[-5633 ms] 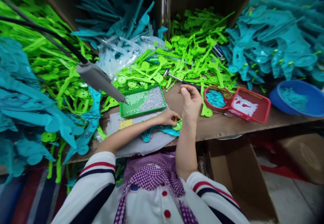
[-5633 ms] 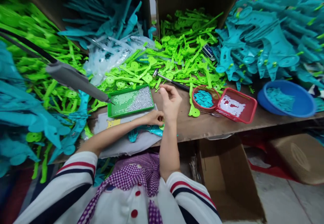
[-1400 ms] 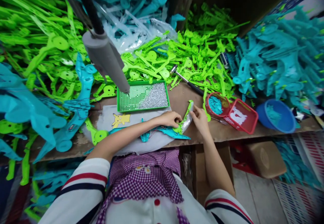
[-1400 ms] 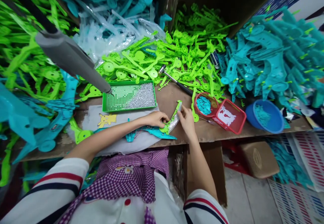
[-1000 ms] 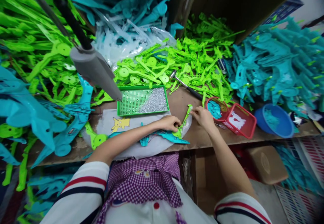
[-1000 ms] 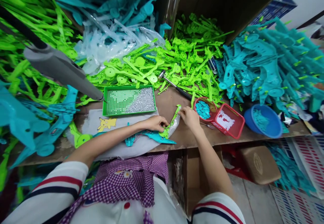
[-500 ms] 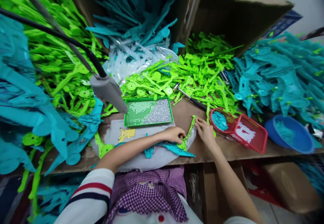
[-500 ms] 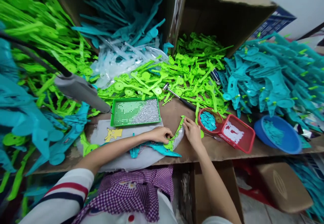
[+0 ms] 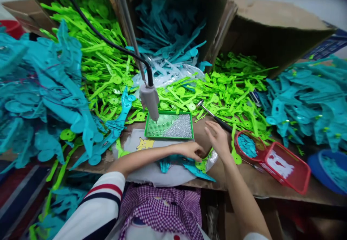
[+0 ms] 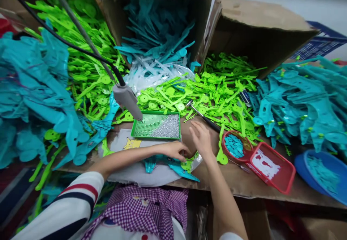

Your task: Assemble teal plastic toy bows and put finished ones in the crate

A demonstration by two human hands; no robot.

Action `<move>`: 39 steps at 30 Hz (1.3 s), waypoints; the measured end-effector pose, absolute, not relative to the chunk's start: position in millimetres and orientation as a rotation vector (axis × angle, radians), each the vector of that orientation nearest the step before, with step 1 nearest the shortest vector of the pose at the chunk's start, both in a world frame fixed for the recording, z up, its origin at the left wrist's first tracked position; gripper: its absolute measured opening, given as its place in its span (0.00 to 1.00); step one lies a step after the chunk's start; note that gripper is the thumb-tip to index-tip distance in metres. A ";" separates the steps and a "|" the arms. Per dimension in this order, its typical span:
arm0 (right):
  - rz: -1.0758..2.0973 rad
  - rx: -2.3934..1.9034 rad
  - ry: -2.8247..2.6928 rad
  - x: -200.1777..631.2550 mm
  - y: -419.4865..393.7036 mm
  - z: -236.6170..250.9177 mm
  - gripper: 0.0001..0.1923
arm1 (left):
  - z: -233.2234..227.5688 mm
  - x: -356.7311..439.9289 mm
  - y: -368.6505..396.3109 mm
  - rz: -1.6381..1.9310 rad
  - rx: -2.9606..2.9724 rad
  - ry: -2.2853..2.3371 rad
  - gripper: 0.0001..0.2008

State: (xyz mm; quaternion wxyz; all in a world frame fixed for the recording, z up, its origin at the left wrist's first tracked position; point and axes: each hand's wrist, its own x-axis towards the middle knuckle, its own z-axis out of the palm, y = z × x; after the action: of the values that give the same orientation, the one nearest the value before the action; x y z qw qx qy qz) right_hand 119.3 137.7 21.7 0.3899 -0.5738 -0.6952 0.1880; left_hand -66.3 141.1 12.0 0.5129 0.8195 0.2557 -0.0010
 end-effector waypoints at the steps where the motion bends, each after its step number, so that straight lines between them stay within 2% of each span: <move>1: 0.500 -1.448 -1.803 113.3 145.3 20.7 0.21 | 21.2 -78.8 136.4 0.052 1.996 0.635 0.22; 6: 0.474 -1.392 -1.936 99.1 194.4 21.2 0.19 | 43.4 -159.7 84.0 0.332 1.856 0.872 0.17; 12: 0.027 -1.529 -2.437 62.8 282.6 36.0 0.21 | 18.9 -218.2 -7.1 0.637 1.565 1.324 0.12; 18: 0.014 -1.406 -2.629 44.0 317.7 24.2 0.19 | 5.6 -242.0 -56.4 0.801 1.375 1.495 0.13; 22: -0.013 -1.395 -2.547 53.7 313.9 33.9 0.15 | 16.5 -233.5 -39.0 1.006 1.348 1.535 0.12; 24: 0.027 -1.358 -2.299 63.1 302.6 45.7 0.13 | 29.5 -222.5 -20.6 1.120 1.413 1.499 0.11; 28: 0.291 -0.953 -1.595 75.4 252.5 73.5 0.08 | 61.5 -194.7 26.3 1.314 1.736 1.340 0.09; 30: 0.317 -0.798 -1.488 75.5 216.4 85.0 0.09 | 76.0 -178.4 53.5 1.454 1.844 1.299 0.11; 32: 0.232 -0.732 -1.543 73.6 178.3 93.4 0.11 | 87.6 -160.9 80.9 1.604 1.760 1.289 0.16; 35: 0.071 -0.660 -1.876 70.7 129.3 100.9 0.17 | 98.9 -136.7 114.6 1.638 1.290 1.144 0.24; 39: -0.163 -0.450 -2.233 68.1 98.4 101.7 0.19 | 104.7 -118.8 132.1 1.462 0.771 0.836 0.23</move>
State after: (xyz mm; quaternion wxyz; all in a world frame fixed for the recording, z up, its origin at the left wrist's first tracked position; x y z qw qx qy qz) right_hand 68.1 98.4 101.7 0.4160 -0.1793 -0.8891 -0.0651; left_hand -118.8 132.1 104.7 0.6009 0.3327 0.3607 0.6311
